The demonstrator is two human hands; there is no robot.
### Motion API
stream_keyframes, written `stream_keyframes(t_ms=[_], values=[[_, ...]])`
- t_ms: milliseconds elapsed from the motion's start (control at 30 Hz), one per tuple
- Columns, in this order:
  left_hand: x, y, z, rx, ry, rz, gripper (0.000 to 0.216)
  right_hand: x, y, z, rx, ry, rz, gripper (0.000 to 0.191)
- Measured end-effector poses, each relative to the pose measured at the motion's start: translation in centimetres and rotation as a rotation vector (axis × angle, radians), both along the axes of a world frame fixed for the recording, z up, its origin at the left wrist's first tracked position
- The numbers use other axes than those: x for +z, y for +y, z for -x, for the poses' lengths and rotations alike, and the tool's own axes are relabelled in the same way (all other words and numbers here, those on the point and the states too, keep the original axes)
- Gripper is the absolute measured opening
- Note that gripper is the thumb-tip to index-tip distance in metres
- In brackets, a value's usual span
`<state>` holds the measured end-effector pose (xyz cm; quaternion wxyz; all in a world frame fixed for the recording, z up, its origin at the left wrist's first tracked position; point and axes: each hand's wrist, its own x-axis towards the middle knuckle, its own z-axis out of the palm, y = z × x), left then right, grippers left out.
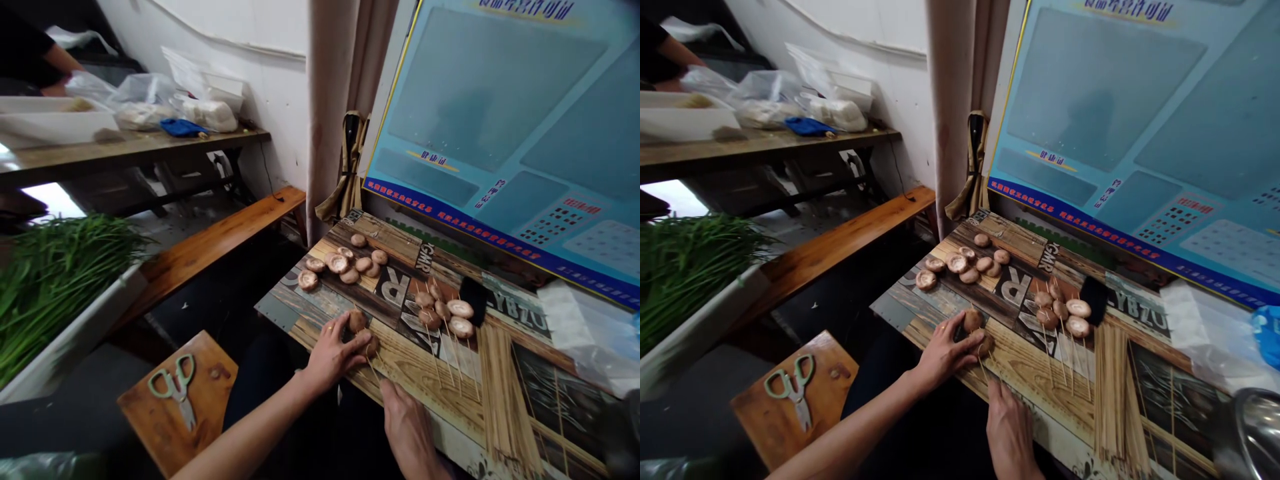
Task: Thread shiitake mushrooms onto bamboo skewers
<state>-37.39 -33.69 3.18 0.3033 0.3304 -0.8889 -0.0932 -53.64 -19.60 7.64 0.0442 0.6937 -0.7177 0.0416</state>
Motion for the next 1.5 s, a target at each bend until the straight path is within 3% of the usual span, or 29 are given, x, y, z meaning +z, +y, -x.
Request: stream_keyframes(t_ms=[567, 833, 967, 1200, 1367, 1500], values=[[-0.4, 0.1, 0.3, 0.019, 0.019, 0.018, 0.049, -0.3, -4.8, -1.8, 0.023, -0.12, 0.095, 0.028], [-0.9, 0.3, 0.4, 0.03, 0.021, -0.023, 0.049, -0.4, -1.6, -0.5, 0.044, -0.015, 0.126, 0.038], [-0.7, 0.4, 0.3, 0.027, -0.009, -0.02, 0.05, -0.8, -2.3, -1.0, 0.015, -0.02, 0.16, 0.039], [-0.7, 0.1, 0.2, 0.023, -0.013, 0.007, 0.049, -0.3, -5.2, -2.0, -0.024, -0.17, 0.067, 0.029], [-0.6, 0.2, 0.0, 0.029, -0.019, 0.045, 0.049, 0.0, -3.6, -1.6, -0.01, -0.16, 0.065, 0.029], [-0.7, 0.4, -0.3, 0.075, 0.05, 0.057, 0.055, 0.5, -2.4, -0.3, -0.016, -0.155, 0.175, 0.034]])
